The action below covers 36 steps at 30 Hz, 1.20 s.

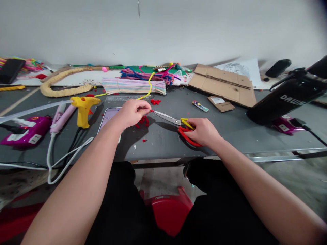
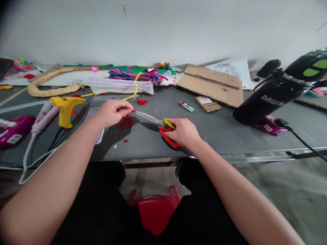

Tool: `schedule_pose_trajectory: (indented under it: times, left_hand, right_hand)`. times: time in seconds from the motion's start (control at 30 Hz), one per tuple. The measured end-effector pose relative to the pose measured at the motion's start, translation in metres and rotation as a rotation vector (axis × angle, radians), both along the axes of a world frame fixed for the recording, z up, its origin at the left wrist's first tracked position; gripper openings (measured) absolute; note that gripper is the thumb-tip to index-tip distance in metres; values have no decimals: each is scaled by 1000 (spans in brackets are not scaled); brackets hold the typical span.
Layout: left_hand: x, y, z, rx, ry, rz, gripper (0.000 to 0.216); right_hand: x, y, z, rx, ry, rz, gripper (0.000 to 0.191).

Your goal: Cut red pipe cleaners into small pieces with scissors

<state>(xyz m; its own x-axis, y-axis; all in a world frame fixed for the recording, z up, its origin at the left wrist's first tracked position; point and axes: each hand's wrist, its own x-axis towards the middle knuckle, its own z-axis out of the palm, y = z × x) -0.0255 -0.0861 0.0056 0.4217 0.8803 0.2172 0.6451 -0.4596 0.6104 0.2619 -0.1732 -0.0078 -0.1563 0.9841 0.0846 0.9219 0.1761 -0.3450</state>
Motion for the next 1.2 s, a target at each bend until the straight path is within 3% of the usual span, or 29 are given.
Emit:
schedule_pose_trajectory:
  times: [0.93, 1.2]
  left_hand:
    - [-1, 1, -1, -10, 5, -12, 20]
    - [-2, 1, 0, -36, -50, -11, 20]
  right_hand:
    - [1, 2, 1, -17, 13, -5, 31]
    - [1, 0, 1, -28, 41, -77, 43]
